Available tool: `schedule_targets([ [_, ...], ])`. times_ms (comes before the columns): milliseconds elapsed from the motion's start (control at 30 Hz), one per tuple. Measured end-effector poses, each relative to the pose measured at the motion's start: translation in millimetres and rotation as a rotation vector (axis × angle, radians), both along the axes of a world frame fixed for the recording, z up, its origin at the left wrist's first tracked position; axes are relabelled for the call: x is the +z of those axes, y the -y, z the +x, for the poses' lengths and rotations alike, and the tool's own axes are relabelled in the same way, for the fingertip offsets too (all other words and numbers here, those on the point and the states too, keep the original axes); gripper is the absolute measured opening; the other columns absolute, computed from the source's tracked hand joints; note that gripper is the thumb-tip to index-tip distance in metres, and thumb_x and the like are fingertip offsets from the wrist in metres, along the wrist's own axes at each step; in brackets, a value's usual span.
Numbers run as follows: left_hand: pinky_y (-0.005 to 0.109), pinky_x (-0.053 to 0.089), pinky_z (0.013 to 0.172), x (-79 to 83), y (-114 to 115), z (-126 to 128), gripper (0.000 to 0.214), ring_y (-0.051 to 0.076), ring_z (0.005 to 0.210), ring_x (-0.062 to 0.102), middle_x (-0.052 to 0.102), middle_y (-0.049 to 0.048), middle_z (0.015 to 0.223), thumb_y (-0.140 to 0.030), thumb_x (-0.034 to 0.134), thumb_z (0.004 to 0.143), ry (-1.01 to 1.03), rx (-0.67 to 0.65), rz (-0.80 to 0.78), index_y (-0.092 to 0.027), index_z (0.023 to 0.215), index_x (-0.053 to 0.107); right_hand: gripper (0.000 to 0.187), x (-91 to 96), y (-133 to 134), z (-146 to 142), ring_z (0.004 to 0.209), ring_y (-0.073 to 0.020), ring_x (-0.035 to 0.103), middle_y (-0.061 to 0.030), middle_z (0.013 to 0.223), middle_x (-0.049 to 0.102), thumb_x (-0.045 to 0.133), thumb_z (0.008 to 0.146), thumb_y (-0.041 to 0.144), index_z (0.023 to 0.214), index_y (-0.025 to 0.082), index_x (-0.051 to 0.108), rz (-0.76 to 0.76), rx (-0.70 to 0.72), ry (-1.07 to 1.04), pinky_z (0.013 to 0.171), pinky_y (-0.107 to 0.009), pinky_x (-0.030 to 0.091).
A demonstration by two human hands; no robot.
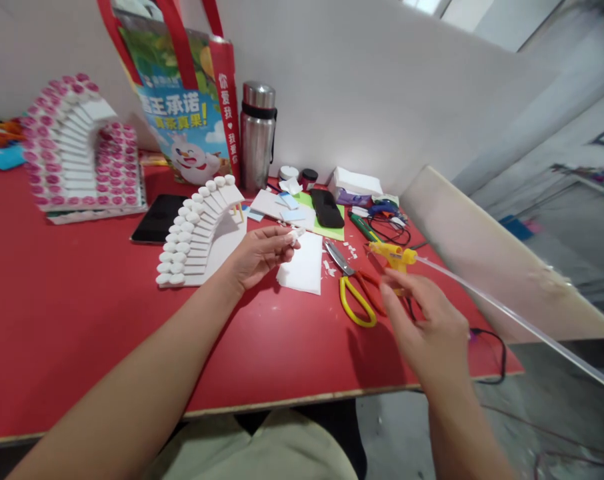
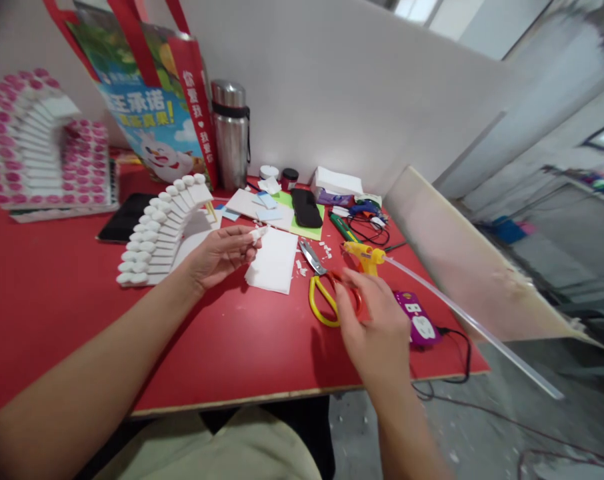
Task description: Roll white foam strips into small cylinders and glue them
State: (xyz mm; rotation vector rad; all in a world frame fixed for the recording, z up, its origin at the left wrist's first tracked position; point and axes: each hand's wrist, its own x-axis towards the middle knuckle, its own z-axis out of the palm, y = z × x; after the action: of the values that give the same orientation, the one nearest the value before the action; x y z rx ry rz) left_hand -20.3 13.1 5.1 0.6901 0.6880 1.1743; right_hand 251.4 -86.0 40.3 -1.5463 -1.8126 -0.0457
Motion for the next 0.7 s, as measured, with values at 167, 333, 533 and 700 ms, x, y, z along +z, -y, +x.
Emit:
schedule_targets([
  [167, 0.023, 0.051, 0.062, -1.1, -0.4, 0.2, 0.031, 0.011, 0.062, 0.065, 0.076, 0.0067, 0.076, -0.024, 0.096, 0.062, -0.047, -0.005, 0.088, -0.012, 0.083, 0.077, 0.025, 19.2, -67.9, -67.7, 0.091, -0.0227, 0.073, -0.0082, 0.105, 0.079, 0.069, 0.090, 0.041, 0.104, 0.023, 0.077, -0.218, 0.264, -0.624, 0.084, -0.037, 0.059],
  [333, 0.026, 0.053, 0.066, -9.3, -4.7, -3.0, 0.028, 0.013, 0.065, 0.066, 0.076, 0.0065, 0.079, -0.027, 0.094, 0.068, -0.152, 0.013, 0.155, -0.013, 0.088, 0.079, 0.038, -17.5, -120.9, -88.8, 0.078, -0.0187, 0.073, -0.0079, 0.091, 0.077, 0.076, 0.075, 0.052, 0.091, 0.017, 0.074, -0.649, 0.454, -1.155, 0.069, -0.030, 0.058],
  [533, 0.026, 0.048, 0.064, -13.2, -1.9, -2.0, 0.027, 0.013, 0.064, 0.064, 0.074, 0.0045, 0.075, -0.033, 0.090, 0.075, -0.329, -0.042, 0.246, -0.015, 0.092, 0.079, 0.034, -34.3, -111.2, -83.5, 0.067, -0.0167, 0.072, -0.0061, 0.078, 0.077, 0.087, 0.067, 0.043, 0.083, 0.015, 0.076, -0.766, 0.520, -1.264, 0.065, -0.028, 0.058],
  [700, 0.028, 0.050, 0.067, -5.9, 2.1, -1.3, 0.035, 0.014, 0.067, 0.065, 0.074, 0.0046, 0.081, -0.037, 0.093, 0.071, -0.424, -0.027, 0.237, -0.015, 0.093, 0.077, 0.032, -33.9, -111.7, -80.4, 0.068, -0.0174, 0.075, -0.0059, 0.081, 0.079, 0.086, 0.068, 0.044, 0.085, 0.018, 0.078, -0.690, 0.507, -1.195, 0.063, -0.026, 0.056],
])
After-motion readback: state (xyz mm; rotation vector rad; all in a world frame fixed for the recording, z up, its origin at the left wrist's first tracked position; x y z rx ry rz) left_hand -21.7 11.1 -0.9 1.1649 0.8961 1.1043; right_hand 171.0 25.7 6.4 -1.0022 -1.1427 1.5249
